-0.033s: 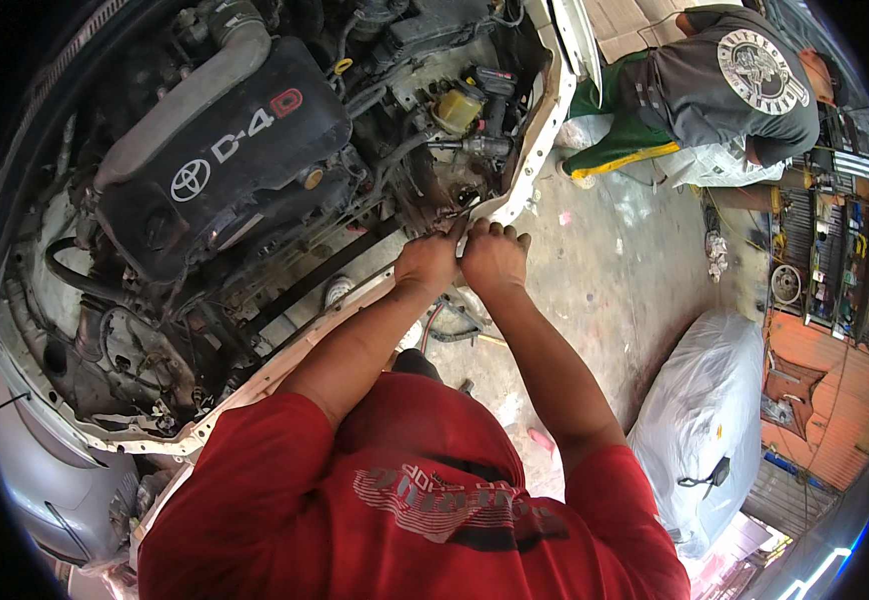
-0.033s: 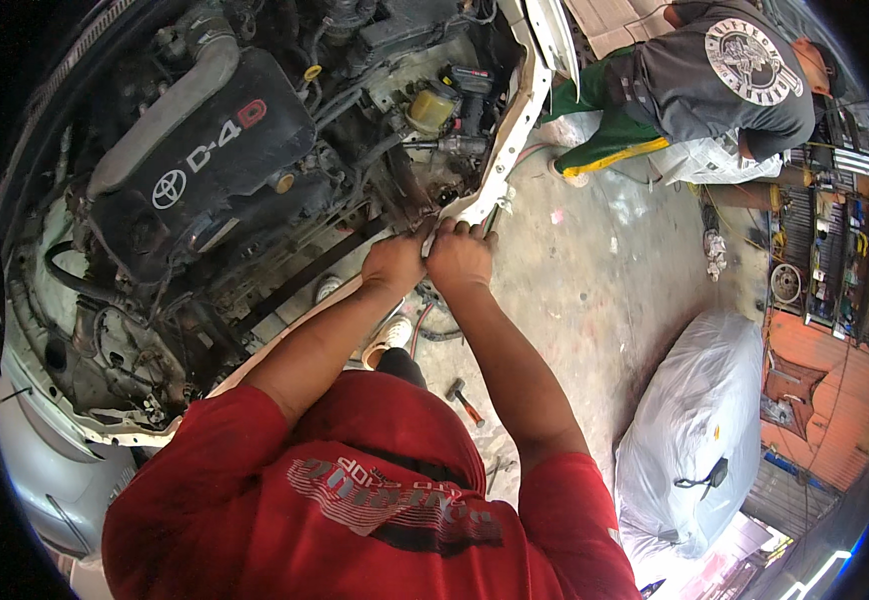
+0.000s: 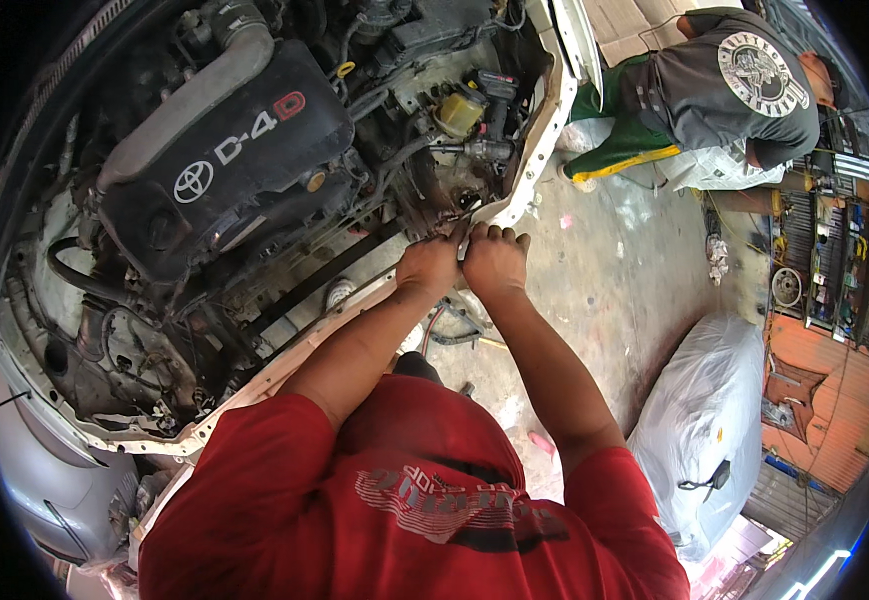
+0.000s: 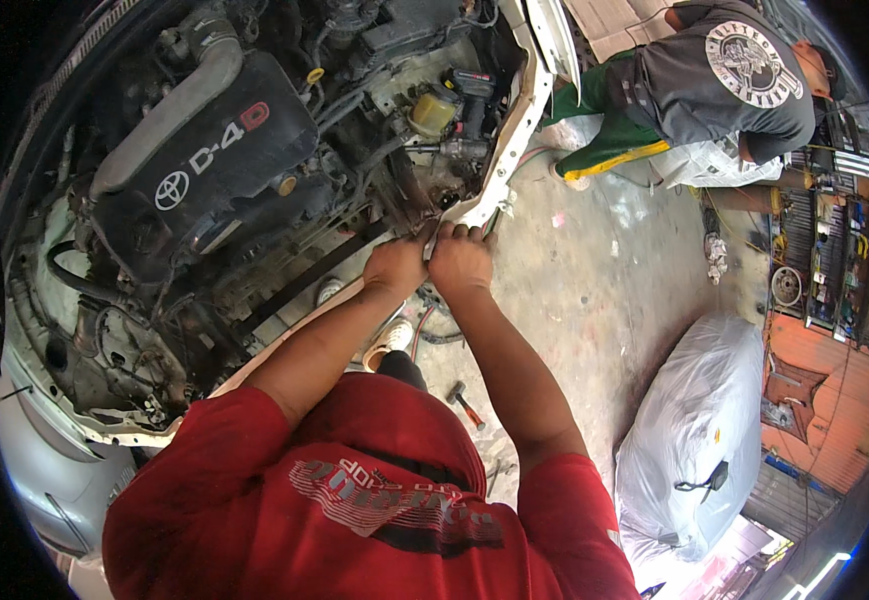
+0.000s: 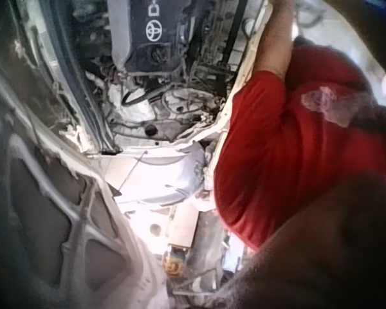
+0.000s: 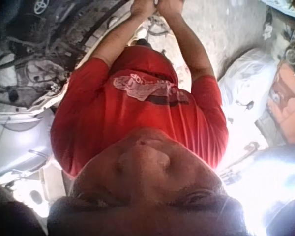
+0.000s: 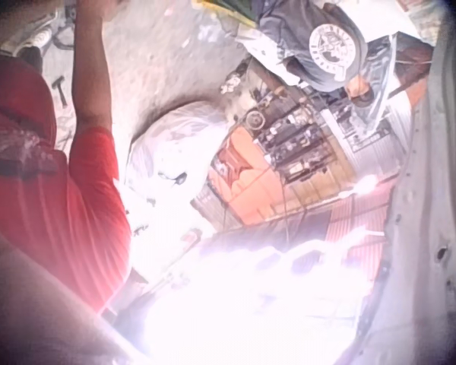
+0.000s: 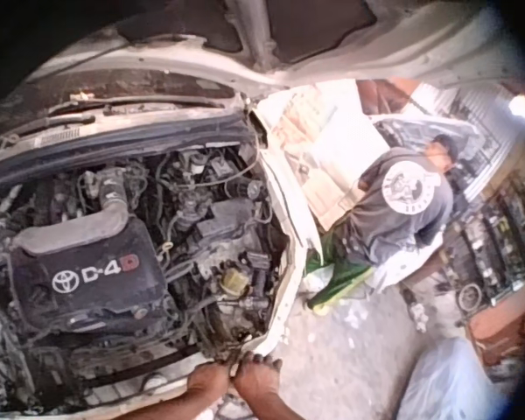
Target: The person uses a large hammer to strike a metal frame part at the front of an engine bay and then fits a metal support beam onto the frame by hand.
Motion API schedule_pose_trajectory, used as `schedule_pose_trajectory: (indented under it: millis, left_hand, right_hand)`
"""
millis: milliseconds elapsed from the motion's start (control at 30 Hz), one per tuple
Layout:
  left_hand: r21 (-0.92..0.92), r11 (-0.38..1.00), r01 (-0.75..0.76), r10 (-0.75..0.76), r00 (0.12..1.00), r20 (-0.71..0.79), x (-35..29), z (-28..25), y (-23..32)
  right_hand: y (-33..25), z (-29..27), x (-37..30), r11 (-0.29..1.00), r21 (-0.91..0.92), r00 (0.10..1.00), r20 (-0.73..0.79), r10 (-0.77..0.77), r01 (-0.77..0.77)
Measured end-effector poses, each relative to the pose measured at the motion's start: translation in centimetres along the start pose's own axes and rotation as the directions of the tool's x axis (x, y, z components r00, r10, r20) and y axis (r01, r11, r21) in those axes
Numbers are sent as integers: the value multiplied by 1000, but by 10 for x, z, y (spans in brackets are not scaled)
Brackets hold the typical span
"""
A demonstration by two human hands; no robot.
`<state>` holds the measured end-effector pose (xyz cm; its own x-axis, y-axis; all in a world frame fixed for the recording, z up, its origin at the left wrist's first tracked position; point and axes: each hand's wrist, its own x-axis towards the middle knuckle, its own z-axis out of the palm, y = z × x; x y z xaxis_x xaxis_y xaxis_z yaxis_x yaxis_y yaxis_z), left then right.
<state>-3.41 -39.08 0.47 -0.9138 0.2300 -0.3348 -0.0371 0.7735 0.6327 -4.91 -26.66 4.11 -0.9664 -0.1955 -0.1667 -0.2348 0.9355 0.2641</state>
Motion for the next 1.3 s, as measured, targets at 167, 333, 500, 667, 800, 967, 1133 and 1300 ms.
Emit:
schedule_pose_trajectory:
  millis: [167,333,500,667,800,967,1133,1300]
  left_hand:
    - [35,999,-15,16,999,-36,3,3,1]
    - [-130,990,57,-57,998,8,-2,-5,-3]
    - [-142,985,102,-93,993,66,-12,-15,10]
    - [-135,990,26,-26,1000,1,-25,-32,0]
    - [-206,979,-1,1,1000,3,-29,-38,3]
    - [-342,939,26,-74,989,-127,-15,-19,6]
    - [-224,972,-76,49,991,-123,-1,8,-1]
    - [-267,963,-26,-7,993,-122,4,29,-10]
  right_hand:
    - [0,2,12,962,195,967,205,150,-190]
    - [-4,-8,18,982,136,935,346,74,-129]
    - [4,0,2,979,161,970,227,88,-126]
    - [-16,-9,10,939,178,931,276,240,-295]
    - [-6,2,-1,998,26,998,-20,63,-63]
    - [-7,-5,9,952,98,931,259,258,-291]
    - [-2,-6,3,985,28,981,105,166,-170]
    - [-10,-5,-2,998,30,996,79,48,-50]
